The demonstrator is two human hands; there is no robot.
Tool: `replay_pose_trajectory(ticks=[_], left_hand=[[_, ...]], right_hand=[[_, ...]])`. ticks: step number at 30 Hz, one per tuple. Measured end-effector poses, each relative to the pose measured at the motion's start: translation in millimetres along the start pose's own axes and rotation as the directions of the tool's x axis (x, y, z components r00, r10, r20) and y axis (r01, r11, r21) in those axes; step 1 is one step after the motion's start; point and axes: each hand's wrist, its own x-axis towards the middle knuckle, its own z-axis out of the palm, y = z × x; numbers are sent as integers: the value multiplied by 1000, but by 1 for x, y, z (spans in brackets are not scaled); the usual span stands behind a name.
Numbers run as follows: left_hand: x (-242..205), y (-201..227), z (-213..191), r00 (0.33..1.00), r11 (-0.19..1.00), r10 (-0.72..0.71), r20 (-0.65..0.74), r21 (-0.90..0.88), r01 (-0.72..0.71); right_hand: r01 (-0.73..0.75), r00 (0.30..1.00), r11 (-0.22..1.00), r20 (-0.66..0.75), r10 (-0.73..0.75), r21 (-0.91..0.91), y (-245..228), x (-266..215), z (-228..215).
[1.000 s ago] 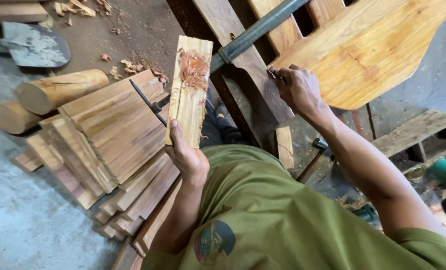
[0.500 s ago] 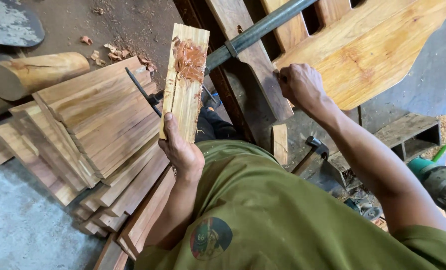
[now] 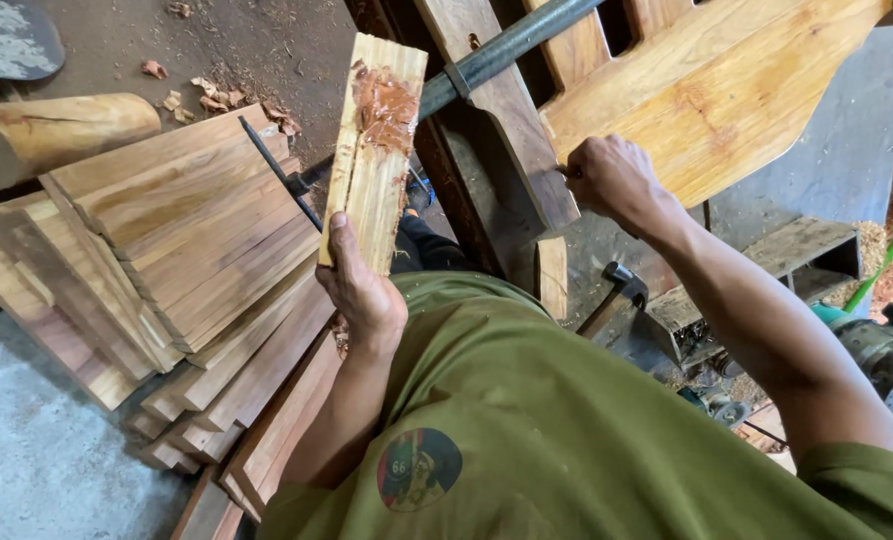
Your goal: Assembling a wooden furniture frame by fitting slats, applying glue, and using a hammer and clamp.
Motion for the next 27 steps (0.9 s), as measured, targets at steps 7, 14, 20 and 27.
replay_pose_trajectory(ticks=[7,14,20,27], left_hand=[[-8,-4,1,989,973,-69,135,227,37],[-13,-20,-5,958,991,-133,254,2,137],[-30,3,15,917,979,-195,347,9,205],[-39,26,23,886,974,-224,406,82,209]], right_hand=[[212,957,838,-279,-75,503,-65,-75,-72],[620,686,564,-726,-51,546,-114,-110,-38],[732,535,443,-839,95,517,-115,-108,-7],[713,501,410,-822,270,569,-94,-88,-30]])
